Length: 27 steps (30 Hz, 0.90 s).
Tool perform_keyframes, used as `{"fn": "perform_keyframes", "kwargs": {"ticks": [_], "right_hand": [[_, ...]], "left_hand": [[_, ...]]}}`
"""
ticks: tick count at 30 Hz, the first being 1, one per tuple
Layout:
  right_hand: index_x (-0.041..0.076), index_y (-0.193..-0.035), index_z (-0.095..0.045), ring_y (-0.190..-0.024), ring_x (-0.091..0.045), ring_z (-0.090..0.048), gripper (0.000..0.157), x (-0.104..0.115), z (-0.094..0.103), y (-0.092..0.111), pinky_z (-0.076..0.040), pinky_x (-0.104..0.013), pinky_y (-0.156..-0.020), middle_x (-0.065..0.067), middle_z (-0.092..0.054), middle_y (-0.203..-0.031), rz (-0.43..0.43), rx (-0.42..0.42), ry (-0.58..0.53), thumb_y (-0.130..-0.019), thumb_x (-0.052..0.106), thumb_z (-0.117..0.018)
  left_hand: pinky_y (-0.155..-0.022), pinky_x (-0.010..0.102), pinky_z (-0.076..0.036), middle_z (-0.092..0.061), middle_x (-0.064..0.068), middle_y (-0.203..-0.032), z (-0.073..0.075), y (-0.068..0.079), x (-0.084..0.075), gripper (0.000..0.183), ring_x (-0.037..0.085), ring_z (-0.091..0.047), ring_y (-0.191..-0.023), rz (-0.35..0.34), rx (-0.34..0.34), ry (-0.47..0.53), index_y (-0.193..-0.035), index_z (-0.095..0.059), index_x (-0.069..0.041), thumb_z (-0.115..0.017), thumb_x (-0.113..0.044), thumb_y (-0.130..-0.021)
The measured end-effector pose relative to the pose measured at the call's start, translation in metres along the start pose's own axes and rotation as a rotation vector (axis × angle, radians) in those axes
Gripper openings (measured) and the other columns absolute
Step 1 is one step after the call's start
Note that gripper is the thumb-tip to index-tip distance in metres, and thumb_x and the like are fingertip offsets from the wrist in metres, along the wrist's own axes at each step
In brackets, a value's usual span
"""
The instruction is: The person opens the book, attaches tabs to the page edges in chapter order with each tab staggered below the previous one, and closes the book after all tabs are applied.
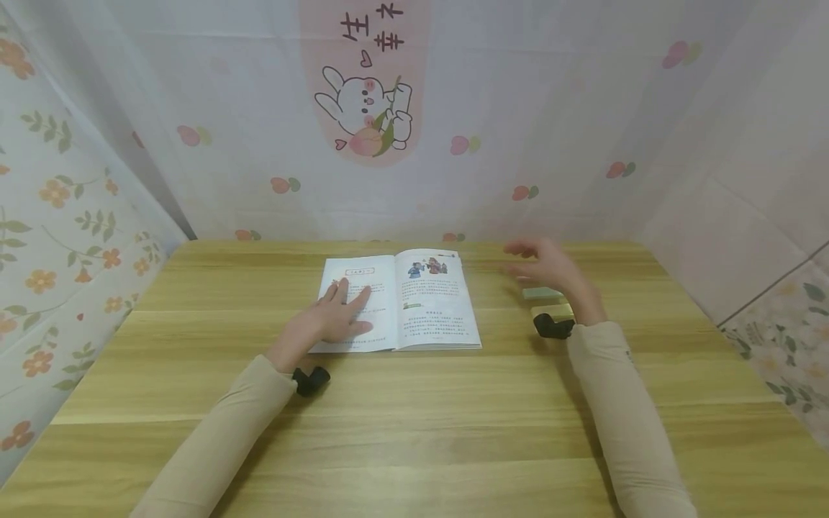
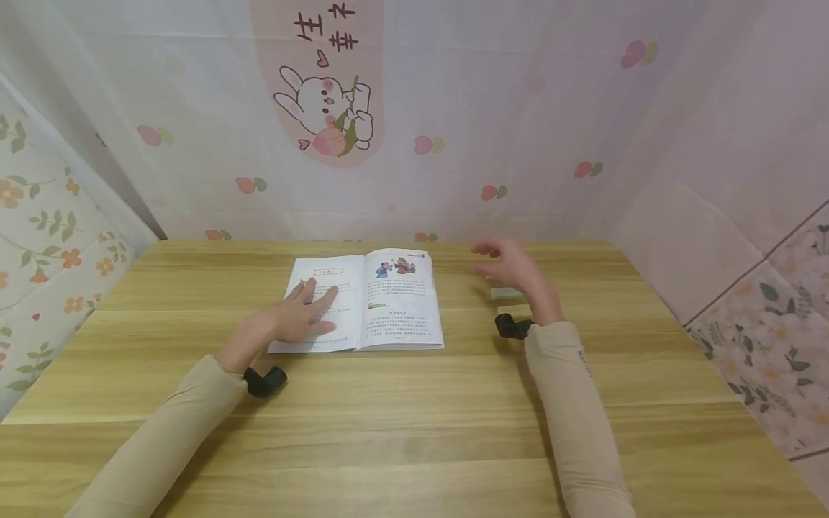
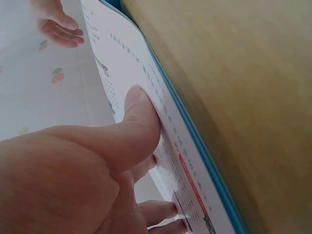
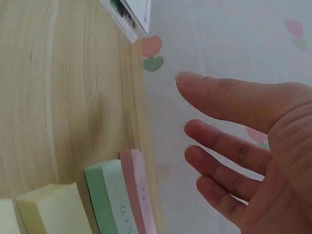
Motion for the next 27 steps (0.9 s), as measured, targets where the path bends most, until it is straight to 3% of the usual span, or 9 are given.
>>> {"fn": "perform_keyframes", "kwargs": {"ticks": [9,14,27], "right_hand": [[-0.005,-0.140,-0.053,-0.137,-0.043,-0.036,0.054,-0.021,0.009,0.007,-0.031,-0.057,-0.114,-0.026,-0.048,-0.146,-0.083,-0.002,-0.037,-0.093,0.013,-0.073],[-0.002,-0.140,-0.053,-0.135,-0.043,-0.040,0.058,-0.034,0.012,0.015,-0.034,-0.059,-0.110,-0.025,-0.046,-0.147,-0.146,-0.001,-0.037,-0.091,0.020,-0.076],[-0.010,-0.135,-0.054,-0.124,-0.041,-0.051,0.047,-0.054,0.018,0.020,-0.041,-0.051,-0.103,-0.030,-0.055,-0.135,-0.136,0.006,-0.021,-0.094,0.007,-0.070]], "left_hand": [[-0.117,0.066,-0.014,0.007,0.033,-0.162,0.001,0.002,-0.001,0.072,0.050,0.003,-0.149,-0.003,0.001,0.000,-0.163,-0.009,-0.010,-0.043,-0.040,-0.108],[-0.117,0.066,-0.013,0.008,0.033,-0.162,0.001,0.003,-0.002,0.072,0.050,0.004,-0.149,-0.003,0.005,0.010,-0.163,-0.008,-0.009,-0.043,-0.039,-0.108],[-0.117,0.065,-0.013,0.008,0.033,-0.162,0.000,0.002,-0.001,0.071,0.050,0.004,-0.150,0.007,0.008,-0.003,-0.163,-0.008,-0.010,-0.043,-0.039,-0.108]]}}
Point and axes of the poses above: each hand's wrist, its own y-axis away from the middle knuckle, its own z-axis out of the back of the hand, x = y × z, the point moved 9 cm from there along -y, towards the middle knuckle
